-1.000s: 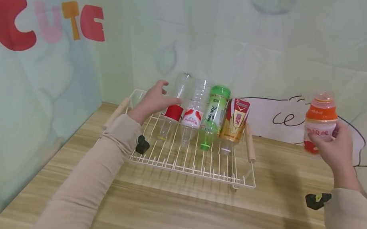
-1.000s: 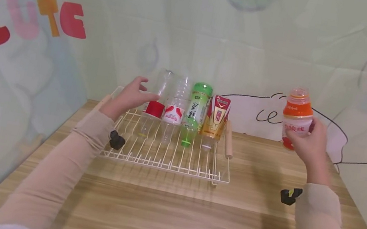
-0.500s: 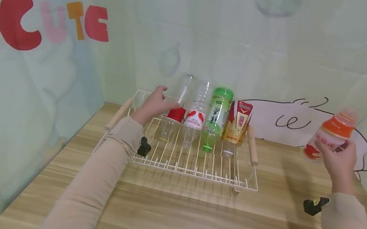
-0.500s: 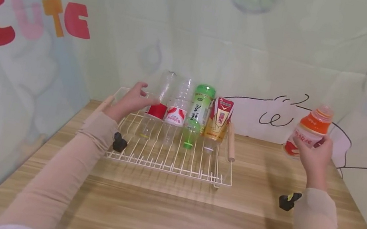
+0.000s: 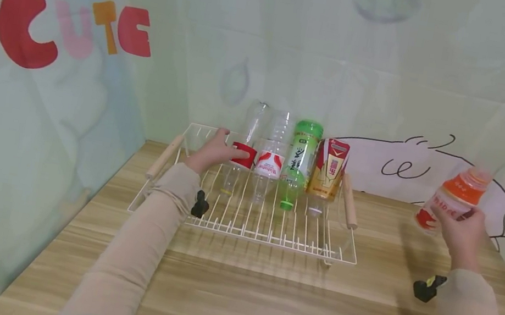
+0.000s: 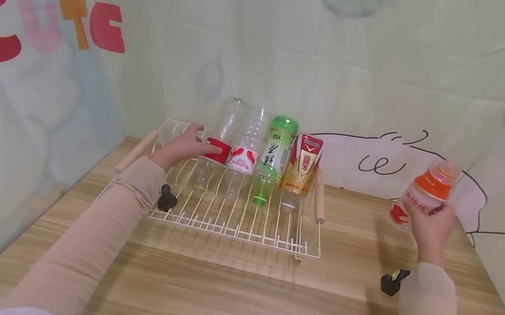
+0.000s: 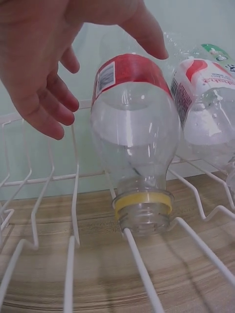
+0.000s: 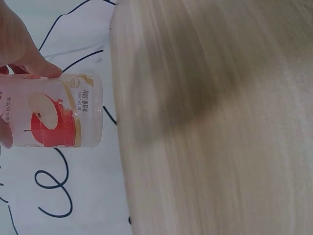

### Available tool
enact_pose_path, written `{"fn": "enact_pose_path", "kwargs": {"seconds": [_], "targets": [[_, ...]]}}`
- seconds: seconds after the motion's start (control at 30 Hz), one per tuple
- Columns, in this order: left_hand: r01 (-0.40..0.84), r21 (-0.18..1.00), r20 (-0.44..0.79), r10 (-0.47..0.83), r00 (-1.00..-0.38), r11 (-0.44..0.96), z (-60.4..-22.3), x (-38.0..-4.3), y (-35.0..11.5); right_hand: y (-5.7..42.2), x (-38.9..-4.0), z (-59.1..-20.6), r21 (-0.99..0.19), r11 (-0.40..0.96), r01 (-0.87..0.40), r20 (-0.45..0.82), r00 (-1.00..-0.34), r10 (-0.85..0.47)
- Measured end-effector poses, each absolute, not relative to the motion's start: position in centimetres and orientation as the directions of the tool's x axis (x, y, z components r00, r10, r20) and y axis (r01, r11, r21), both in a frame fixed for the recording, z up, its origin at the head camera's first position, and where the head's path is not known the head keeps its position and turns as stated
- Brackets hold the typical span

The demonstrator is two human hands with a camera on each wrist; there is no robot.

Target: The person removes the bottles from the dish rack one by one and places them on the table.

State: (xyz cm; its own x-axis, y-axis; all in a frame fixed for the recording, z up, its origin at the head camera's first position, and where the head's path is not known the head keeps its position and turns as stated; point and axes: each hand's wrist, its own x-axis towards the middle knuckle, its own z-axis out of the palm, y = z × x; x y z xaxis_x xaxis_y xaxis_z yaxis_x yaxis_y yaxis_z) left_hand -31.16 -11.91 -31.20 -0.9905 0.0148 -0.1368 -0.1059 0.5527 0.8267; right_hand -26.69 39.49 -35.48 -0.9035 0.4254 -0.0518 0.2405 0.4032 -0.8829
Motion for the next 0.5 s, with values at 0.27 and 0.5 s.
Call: {"fn": "enact_pose_path", "kwargs": {"seconds": [0.27, 0.5], "targets": [[-0.105, 0.836, -0.142, 0.027, -0.990, 0.538, -31.7, -31.5, -11.9, 39.4, -27.1, -36.6, -0.877, 0.414, 0.241, -0.046, -0.903, 0.428], [-0.100, 0.841, -0.154, 0.059, -0.986, 0.531, -32.2, -31.6, -11.9, 39.4, -27.2, -37.6, -0.880, 0.412, 0.234, -0.040, -0.904, 0.426]]}}
